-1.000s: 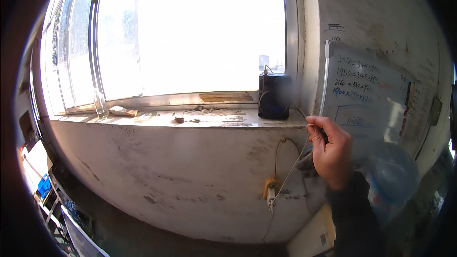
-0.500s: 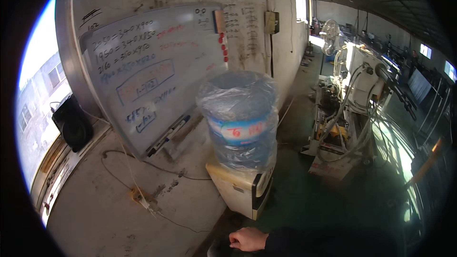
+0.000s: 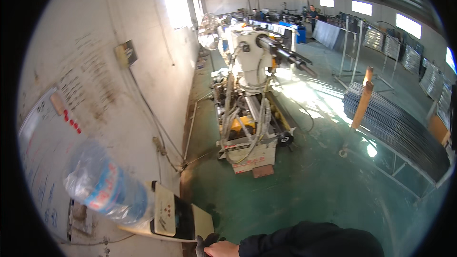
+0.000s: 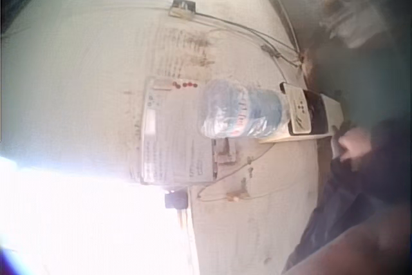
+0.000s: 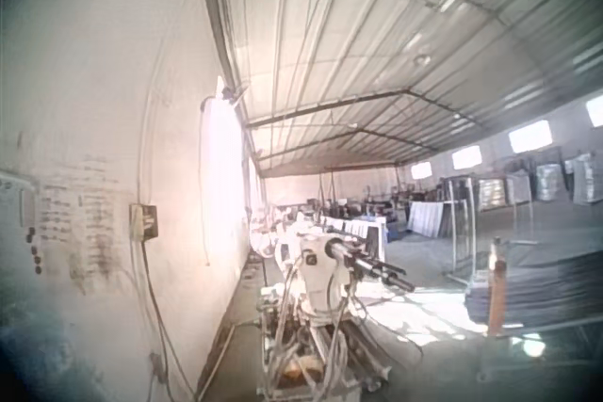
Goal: The person feeds long metal rods into a bending machine, then removes the bent rods and stacks them. They measure the bent rods on a wooden table using a tape measure and hammer, then return to the machine to continue the process.
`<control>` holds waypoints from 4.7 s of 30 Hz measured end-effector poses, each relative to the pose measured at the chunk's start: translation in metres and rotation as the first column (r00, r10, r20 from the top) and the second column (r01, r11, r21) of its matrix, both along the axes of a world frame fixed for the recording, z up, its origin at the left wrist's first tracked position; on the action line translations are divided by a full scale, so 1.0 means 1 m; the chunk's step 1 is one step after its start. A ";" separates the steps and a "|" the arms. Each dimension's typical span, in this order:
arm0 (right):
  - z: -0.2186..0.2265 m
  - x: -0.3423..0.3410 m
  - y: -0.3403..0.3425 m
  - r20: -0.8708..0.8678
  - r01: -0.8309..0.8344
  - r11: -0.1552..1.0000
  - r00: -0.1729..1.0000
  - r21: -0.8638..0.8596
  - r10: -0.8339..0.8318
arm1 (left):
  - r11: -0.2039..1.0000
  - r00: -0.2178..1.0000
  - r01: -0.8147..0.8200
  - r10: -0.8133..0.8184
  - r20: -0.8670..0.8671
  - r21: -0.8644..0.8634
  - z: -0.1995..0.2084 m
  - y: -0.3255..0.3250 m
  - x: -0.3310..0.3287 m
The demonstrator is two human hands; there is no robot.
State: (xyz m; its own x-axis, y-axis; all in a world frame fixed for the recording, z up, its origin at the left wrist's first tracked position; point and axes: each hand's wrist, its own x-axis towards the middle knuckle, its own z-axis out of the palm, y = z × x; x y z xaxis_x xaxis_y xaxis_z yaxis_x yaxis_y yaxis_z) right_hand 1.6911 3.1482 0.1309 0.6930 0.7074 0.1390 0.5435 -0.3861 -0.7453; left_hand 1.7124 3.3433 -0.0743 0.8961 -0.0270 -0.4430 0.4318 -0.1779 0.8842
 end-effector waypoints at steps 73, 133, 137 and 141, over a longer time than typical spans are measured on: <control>0.045 0.699 -1.248 -0.108 0.847 0.449 0.437 -0.283 -0.893 | 0.326 0.691 0.644 -0.636 0.343 -0.692 0.120 -1.411 0.861; 0.030 1.345 -2.016 -0.841 0.955 -0.100 0.192 0.278 -0.506 | 0.679 0.681 0.728 -0.732 -0.012 -0.096 0.218 -2.011 1.473; 0.014 1.372 -2.057 -0.831 0.949 -0.034 0.257 0.314 -0.494 | 0.528 0.562 0.792 -0.827 0.027 -0.307 0.242 -2.087 1.475; -0.005 1.392 -2.089 -0.890 0.931 -0.050 0.329 0.362 -0.314 | 0.533 0.538 0.837 -0.843 0.002 -0.125 0.248 -2.127 1.504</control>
